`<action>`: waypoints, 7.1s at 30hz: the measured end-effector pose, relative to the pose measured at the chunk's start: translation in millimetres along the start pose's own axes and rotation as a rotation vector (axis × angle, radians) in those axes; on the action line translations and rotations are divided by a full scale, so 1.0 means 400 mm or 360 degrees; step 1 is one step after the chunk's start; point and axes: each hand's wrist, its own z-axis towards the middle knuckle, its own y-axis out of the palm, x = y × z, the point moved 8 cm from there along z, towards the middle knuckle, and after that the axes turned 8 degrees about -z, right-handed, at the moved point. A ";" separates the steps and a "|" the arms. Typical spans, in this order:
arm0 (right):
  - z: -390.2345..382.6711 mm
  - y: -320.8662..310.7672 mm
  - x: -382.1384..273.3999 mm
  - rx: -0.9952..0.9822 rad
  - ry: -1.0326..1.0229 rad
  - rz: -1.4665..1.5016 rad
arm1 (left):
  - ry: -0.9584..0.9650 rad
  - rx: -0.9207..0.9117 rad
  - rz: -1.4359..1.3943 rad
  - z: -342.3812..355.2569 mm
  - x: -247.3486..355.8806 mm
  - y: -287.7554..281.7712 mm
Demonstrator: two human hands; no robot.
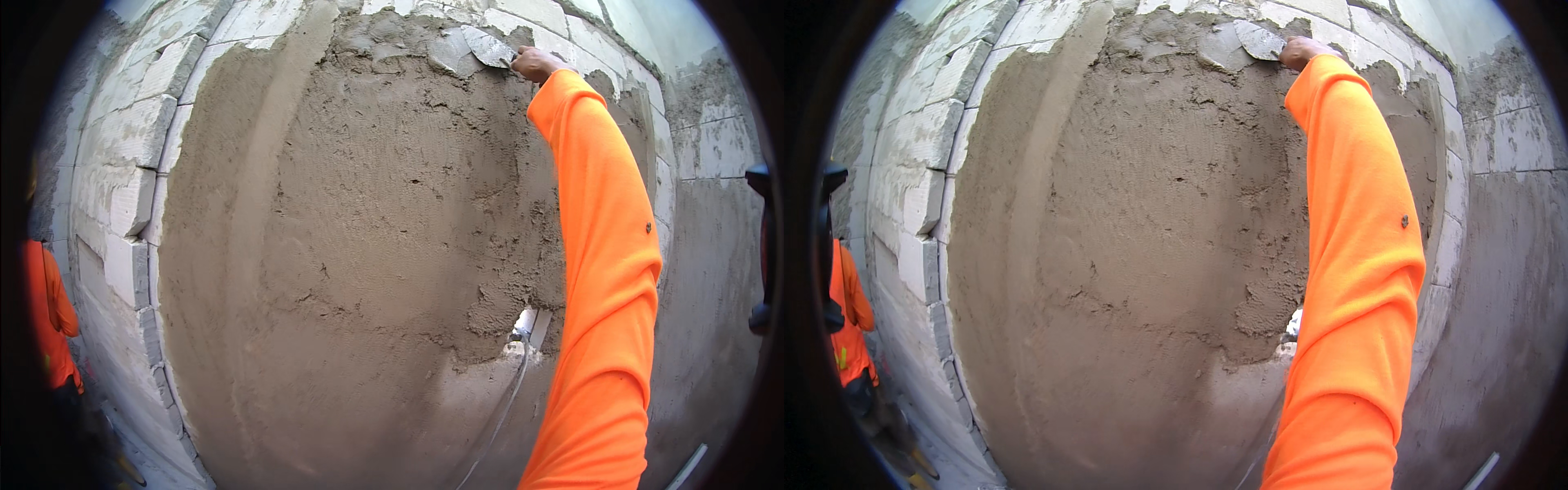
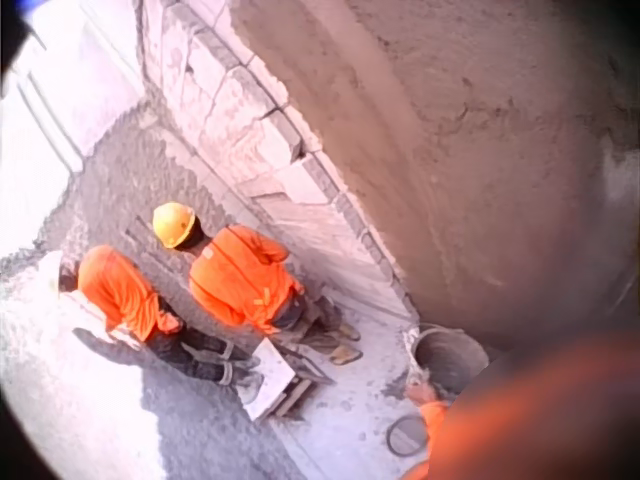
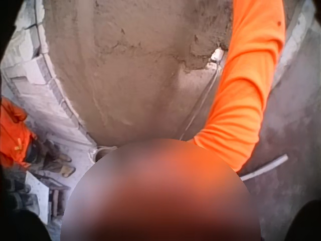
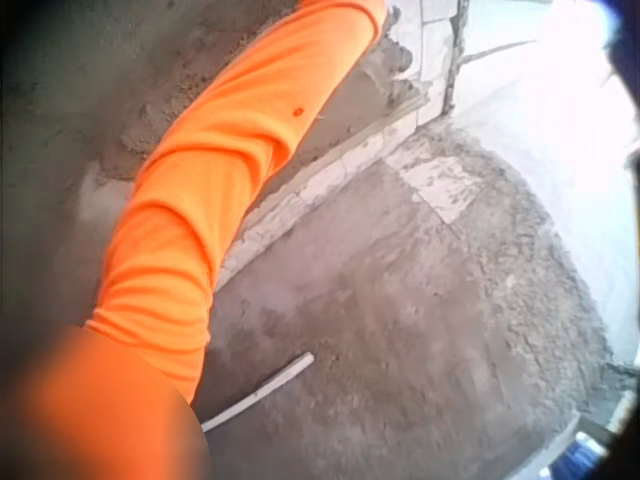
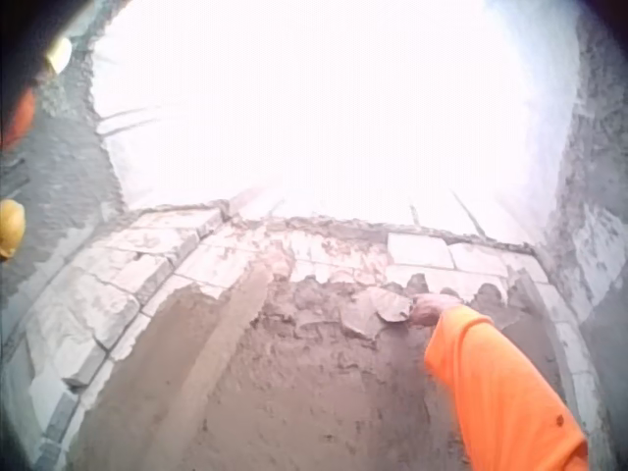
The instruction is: The person applies wet cement to a wall using a trowel and a bucket, then smooths the surface with a long straightedge. The person repeatedly scoops cement, spreads it across the wall, and levels the plaster to create an even finish.
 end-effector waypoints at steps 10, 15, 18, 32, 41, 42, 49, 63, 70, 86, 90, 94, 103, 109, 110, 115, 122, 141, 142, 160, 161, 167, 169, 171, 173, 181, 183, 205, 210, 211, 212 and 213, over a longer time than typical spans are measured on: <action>-0.334 0.039 -0.170 -0.0140 -0.0003 0.0580 | 0.0021 -0.0166 0.0018 0.020 0.012 0.002; -0.428 0.078 -0.133 -0.0096 0.0099 0.0269 | 0.0002 -0.0266 -0.0017 0.017 0.022 -0.043; -0.483 0.095 -0.075 -0.0008 0.0286 0.0196 | -0.0162 -0.0385 -0.0127 0.011 0.003 -0.061; -1.624 0.112 -0.963 -0.1234 -0.1622 0.1424 | -0.0430 -0.0602 -0.1784 0.017 0.255 -0.204; -2.151 -0.079 -1.349 -0.0407 -0.1848 0.1288 | -0.0505 -0.0790 -0.1769 0.010 0.368 -0.275; -2.159 -0.083 -1.349 -0.0430 -0.1917 0.1361 | -0.0493 -0.0744 -0.1772 0.019 0.368 -0.283; -2.101 -0.088 -1.336 -0.0181 -0.1696 0.1639 | -0.0409 -0.0757 -0.1762 0.032 0.349 -0.290; -2.121 -0.104 -1.336 -0.0616 -0.1948 0.1634 | -0.0081 -0.0845 -0.1655 0.043 0.425 -0.355; -2.181 -0.077 -1.310 -0.1715 -0.1841 0.2032 | 0.0240 -0.0879 -0.1661 0.016 0.494 -0.357; -1.844 -0.057 -1.178 -0.1609 -0.1489 0.1864 | -0.0408 -0.0346 -0.2101 0.067 0.323 -0.343; -1.528 -0.064 -1.077 -0.1368 -0.1429 0.1689 | -0.0360 -0.0287 -0.2016 0.097 0.305 -0.294; -1.186 -0.138 -0.947 -0.0900 -0.1333 0.1659 | -0.0444 -0.0230 -0.1907 0.115 0.292 -0.251; -0.520 -0.191 -0.718 -0.0885 -0.1436 0.3326 | -0.0594 0.0055 -0.1662 0.149 0.276 -0.263; -0.272 0.068 -0.475 -0.0702 0.0136 0.3267 | -0.0397 0.0142 -0.1273 0.173 0.233 -0.290; -0.282 0.104 -0.398 -0.0521 0.0485 0.3069 | -0.0505 0.0088 -0.1252 0.165 0.212 -0.282; -0.334 0.077 -0.226 0.0022 0.0632 0.1331 | -0.0610 -0.0006 -0.1296 0.175 0.178 -0.255; -0.311 -0.033 -0.339 0.0663 0.0137 0.0063 | -0.0635 0.0067 -0.1069 0.179 0.164 -0.230; -0.205 -0.102 -0.175 0.0466 0.0315 -0.0194 | -0.0641 -0.0076 -0.0604 0.177 0.175 -0.127; -0.207 -0.125 -0.227 0.0658 0.0133 -0.0234 | -0.0698 -0.0129 -0.0637 0.172 0.173 -0.113; -0.019 -0.125 -0.285 -0.0149 0.0225 0.0032 | -0.0796 -0.0168 0.0016 0.149 0.129 -0.050; -0.036 -0.109 -0.283 -0.0189 0.0214 0.0151 | -0.0750 -0.0202 -0.0256 0.148 0.124 -0.037; -0.183 -0.045 -0.339 -0.0085 0.0050 0.0263 | -0.0656 -0.0253 -0.0613 0.167 0.090 -0.007; -0.231 -0.027 -0.358 -0.0070 0.0043 0.0258 | -0.0594 -0.0300 -0.0577 0.173 0.099 -0.008; -0.273 -0.012 -0.359 -0.0064 0.0079 0.0202 | -0.0623 -0.0372 -0.0371 0.170 0.098 -0.015; -0.311 -0.009 -0.353 0.0038 0.0038 0.0162 | -0.0597 -0.0318 -0.0464 0.174 0.106 -0.032; -0.390 -0.009 -0.248 0.0281 0.0467 0.0115 | -0.0607 -0.0283 -0.0523 0.149 0.113 -0.108; -0.361 -0.012 -0.297 0.0253 0.0384 0.0386 | -0.0554 -0.0359 -0.0527 0.147 0.116 -0.109; -1.794 0.037 -1.235 -0.1354 -0.2302 0.1679 | -0.0375 -0.0372 -0.1037 0.088 0.198 -0.211; -2.140 0.009 -1.465 -0.0856 -0.1772 0.1544 | -0.0187 -0.0666 -0.1745 0.068 0.336 -0.223; -2.165 -0.018 -1.471 -0.0766 -0.1796 0.1567 | -0.0290 -0.0731 -0.1659 0.061 0.334 -0.224; -2.200 -0.047 -1.474 -0.0800 -0.2018 0.1633 | -0.0195 -0.0759 -0.1484 0.066 0.344 -0.239; -2.226 -0.064 -1.468 -0.0927 -0.2218 0.1691 | -0.0148 -0.0779 -0.1513 0.064 0.353 -0.254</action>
